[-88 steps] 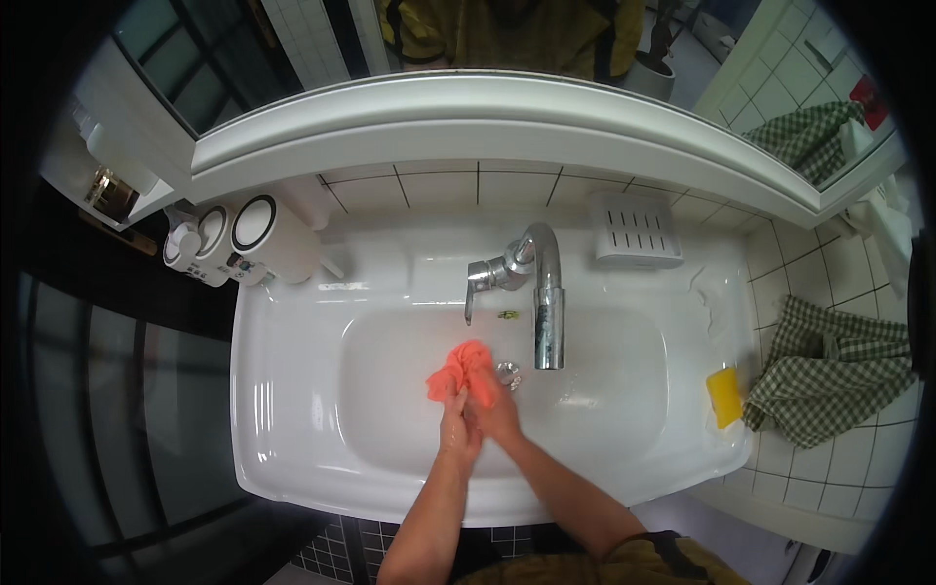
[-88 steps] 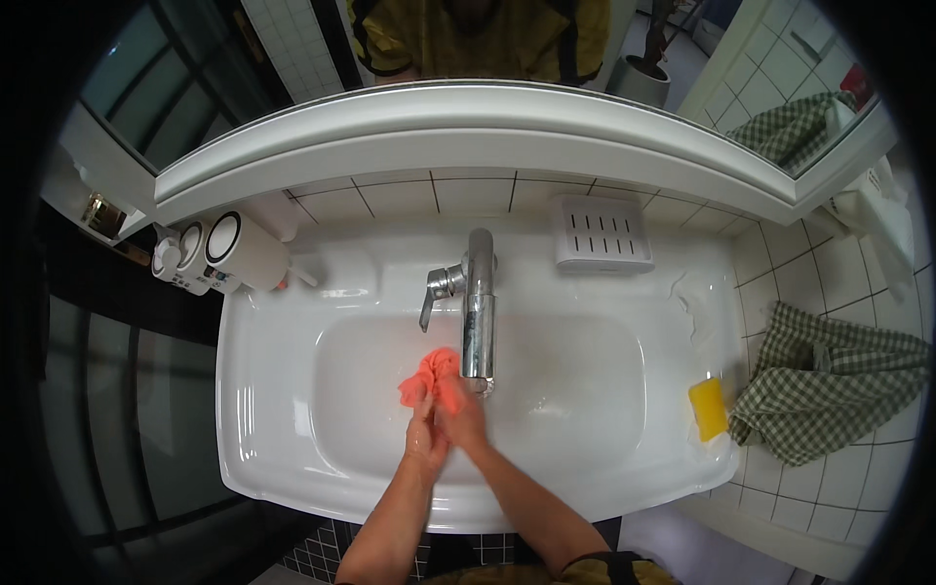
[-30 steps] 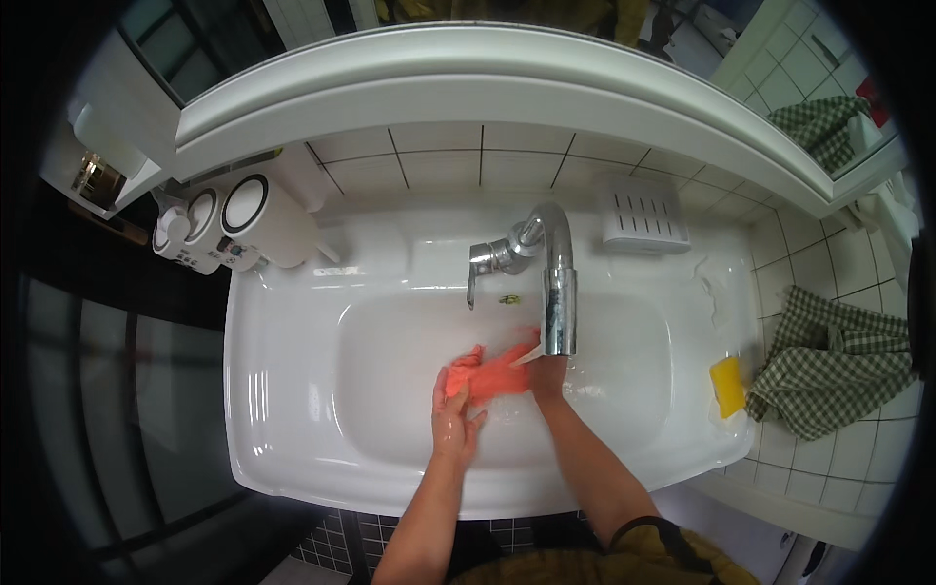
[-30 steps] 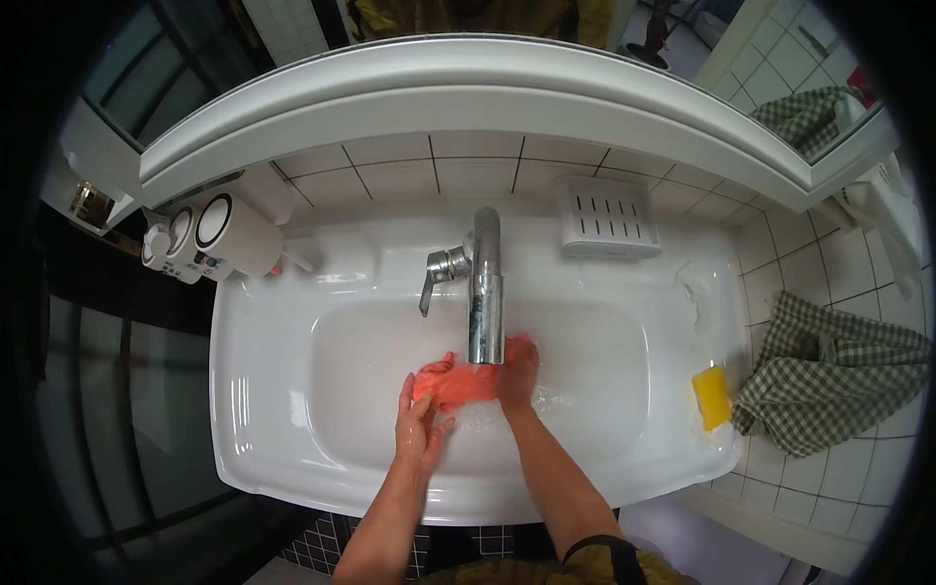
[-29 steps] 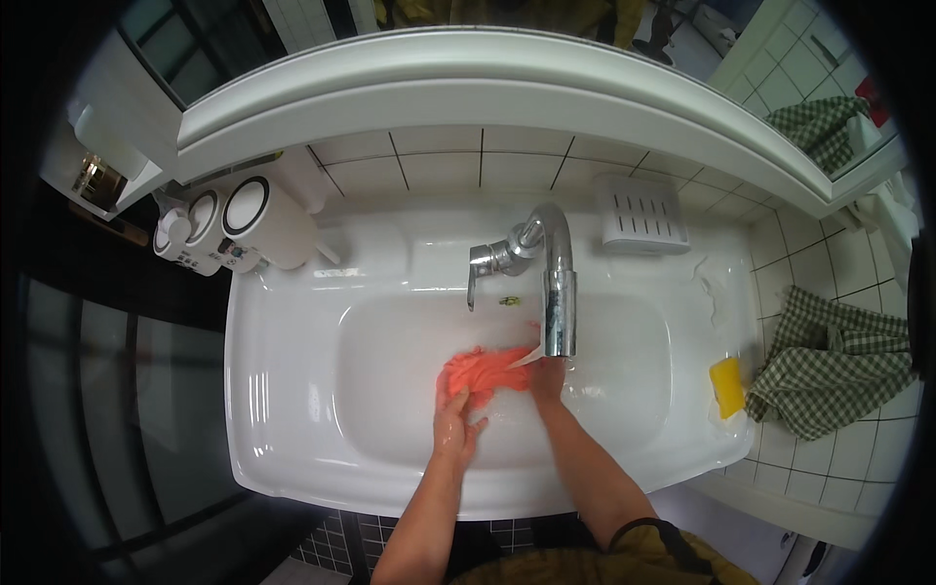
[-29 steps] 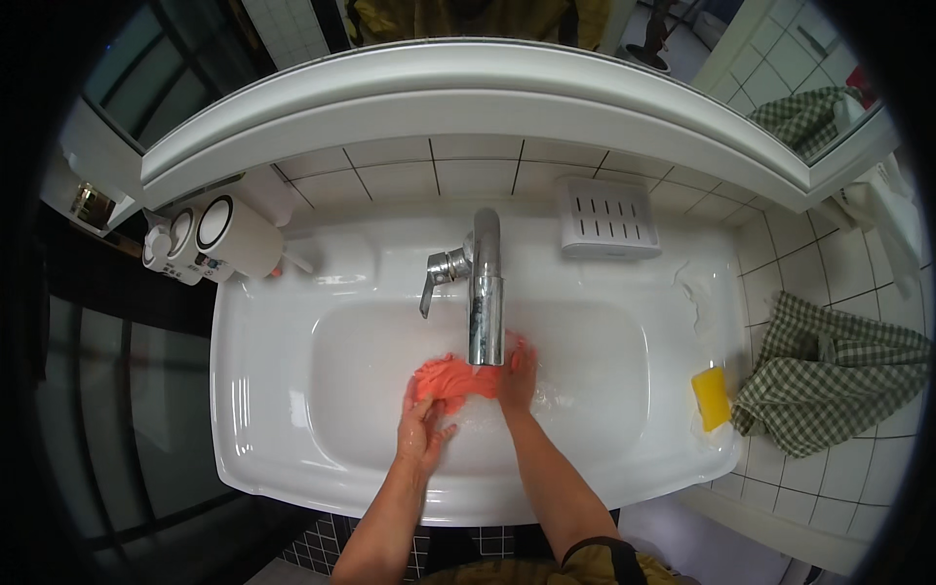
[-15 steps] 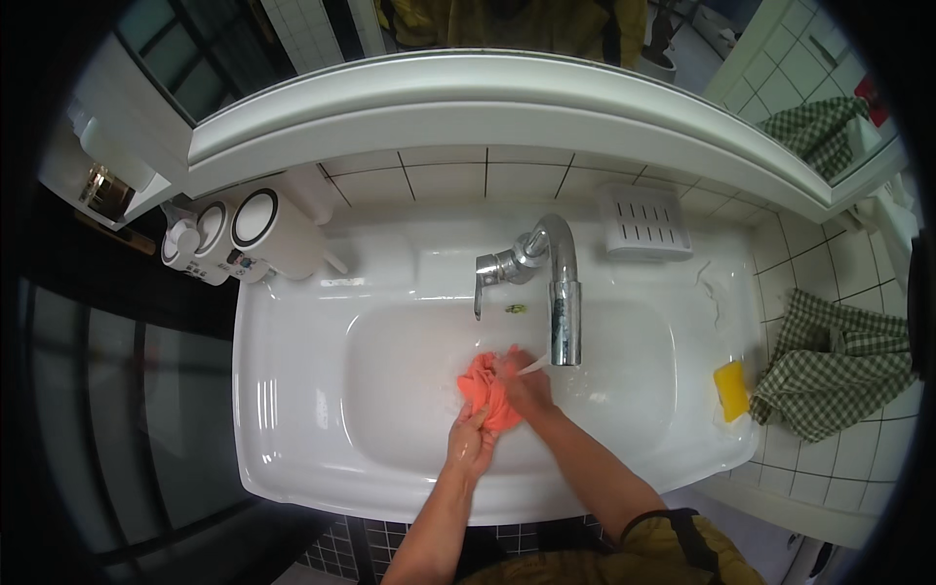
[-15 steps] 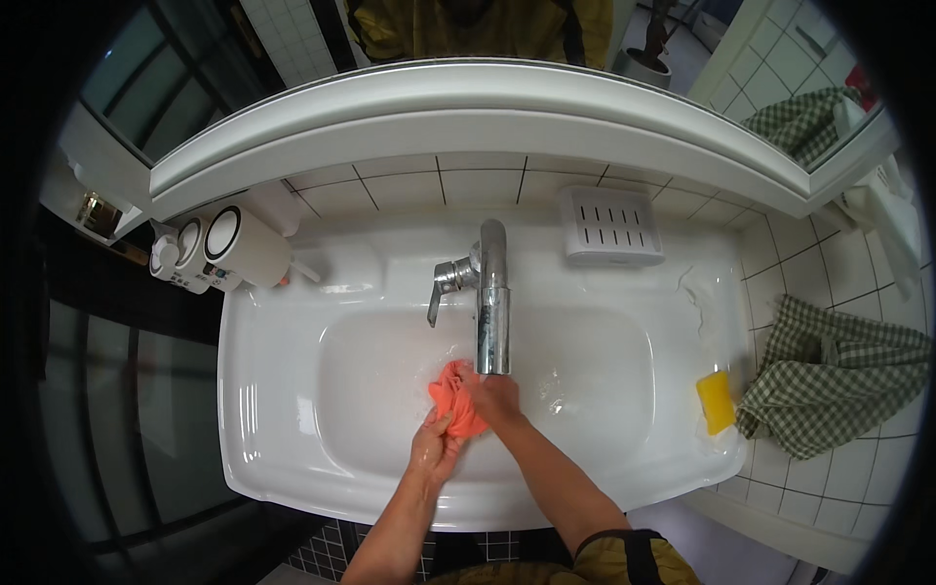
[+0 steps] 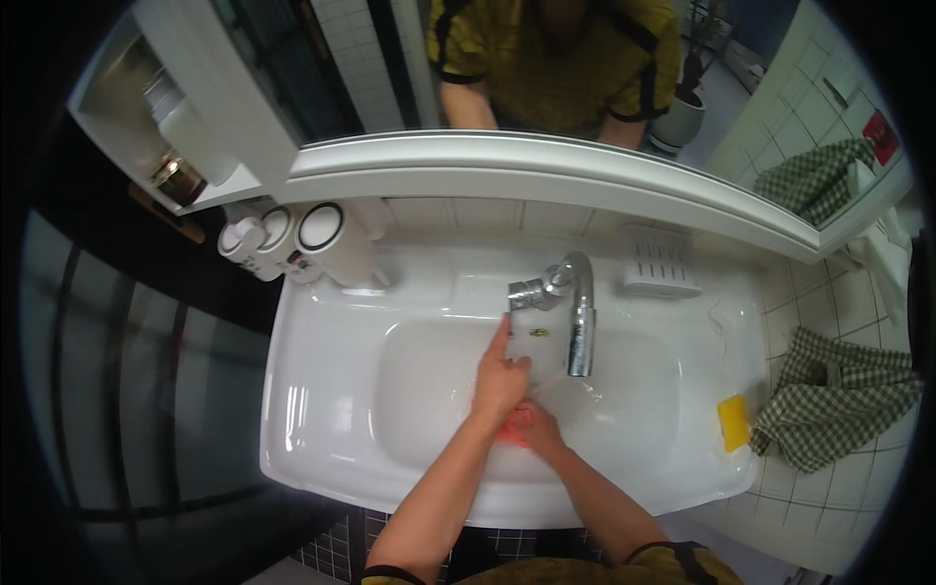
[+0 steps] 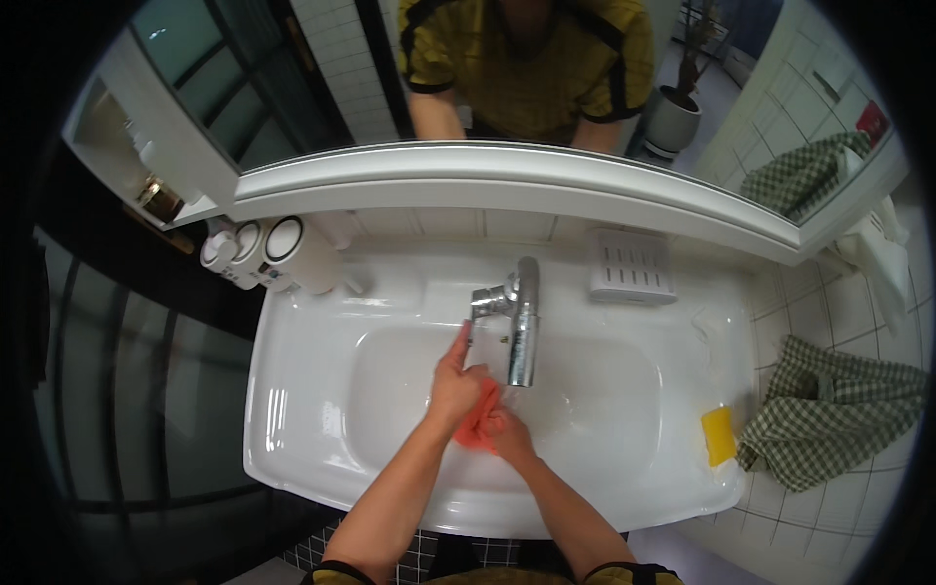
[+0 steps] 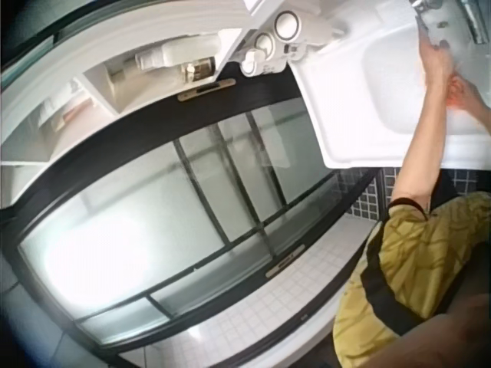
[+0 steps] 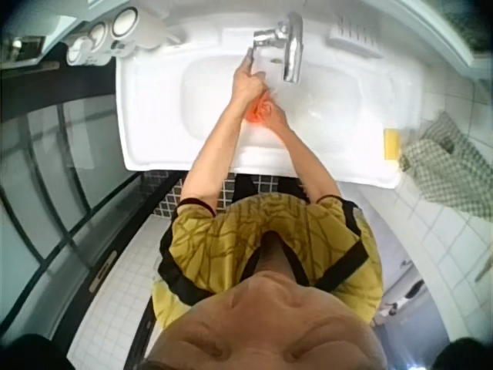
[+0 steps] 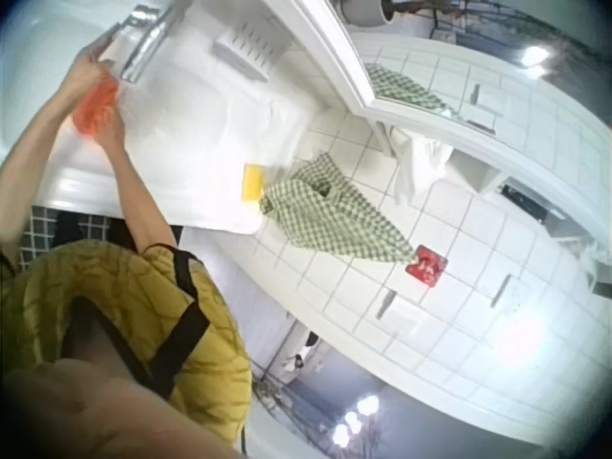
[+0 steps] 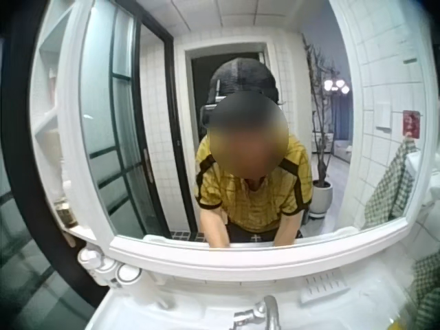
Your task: The person cleans a white bathroom sink using a pink cloth. They wipe the basin, faucet, and surrounding surfaces, repeatedly rinsing the cloth under running water to remove residue.
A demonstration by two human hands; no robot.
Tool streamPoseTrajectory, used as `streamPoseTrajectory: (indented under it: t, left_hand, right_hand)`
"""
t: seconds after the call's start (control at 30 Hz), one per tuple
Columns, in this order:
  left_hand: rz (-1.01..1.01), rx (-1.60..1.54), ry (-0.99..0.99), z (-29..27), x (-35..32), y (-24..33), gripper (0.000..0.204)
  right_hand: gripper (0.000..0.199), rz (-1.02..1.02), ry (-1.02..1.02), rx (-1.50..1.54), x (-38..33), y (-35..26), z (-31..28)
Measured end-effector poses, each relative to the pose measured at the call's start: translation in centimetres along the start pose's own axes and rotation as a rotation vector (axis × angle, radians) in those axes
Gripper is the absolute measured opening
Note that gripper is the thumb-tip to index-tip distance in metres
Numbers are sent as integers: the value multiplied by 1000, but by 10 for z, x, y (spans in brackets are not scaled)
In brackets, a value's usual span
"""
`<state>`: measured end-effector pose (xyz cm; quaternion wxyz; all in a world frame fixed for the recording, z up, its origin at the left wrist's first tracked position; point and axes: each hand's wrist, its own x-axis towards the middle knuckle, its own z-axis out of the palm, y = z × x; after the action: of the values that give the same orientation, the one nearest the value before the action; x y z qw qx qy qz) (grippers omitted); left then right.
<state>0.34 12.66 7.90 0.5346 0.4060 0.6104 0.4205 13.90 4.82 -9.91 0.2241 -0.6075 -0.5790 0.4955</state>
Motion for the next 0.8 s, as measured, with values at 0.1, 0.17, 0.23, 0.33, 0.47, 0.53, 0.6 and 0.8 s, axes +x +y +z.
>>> streamPoseTrajectory:
  t: [0.1, 0.17, 0.23, 0.33, 0.47, 0.53, 0.6, 0.8]
  left_hand:
    - [-9, 32, 14, 11, -10, 14, 78]
    - [8, -1, 20, 1, -11, -9, 78]
    - [99, 91, 28, 7, -17, -32, 78]
    - [-291, -130, 47, 15, -38, -90, 71]
    - [-578, -852, 177, -9, -54, -139, 67]
    - [-569, -1064, 185, -19, -56, -134, 60]
    - [-567, -1177, 70, -28, -58, -148, 44]
    - [-453, -1073, 175, -5, -72, -128, 43]
  right_hand:
    - [23, -115, 99, -57, 10, 23, -21]
    - [18, -117, 254, 118, 12, 4, -31]
    - [20, -212, 543, 224, 27, 24, -48]
    - [26, 191, 365, 476, 12, 27, -20]
    - [29, 256, 56, 438, -44, -89, 15]
    - [27, 6, 54, 228, -57, -106, 22]
    - [27, -232, 97, 9, -60, -110, 27]
    - [42, -104, 266, -348, 37, -52, -25]
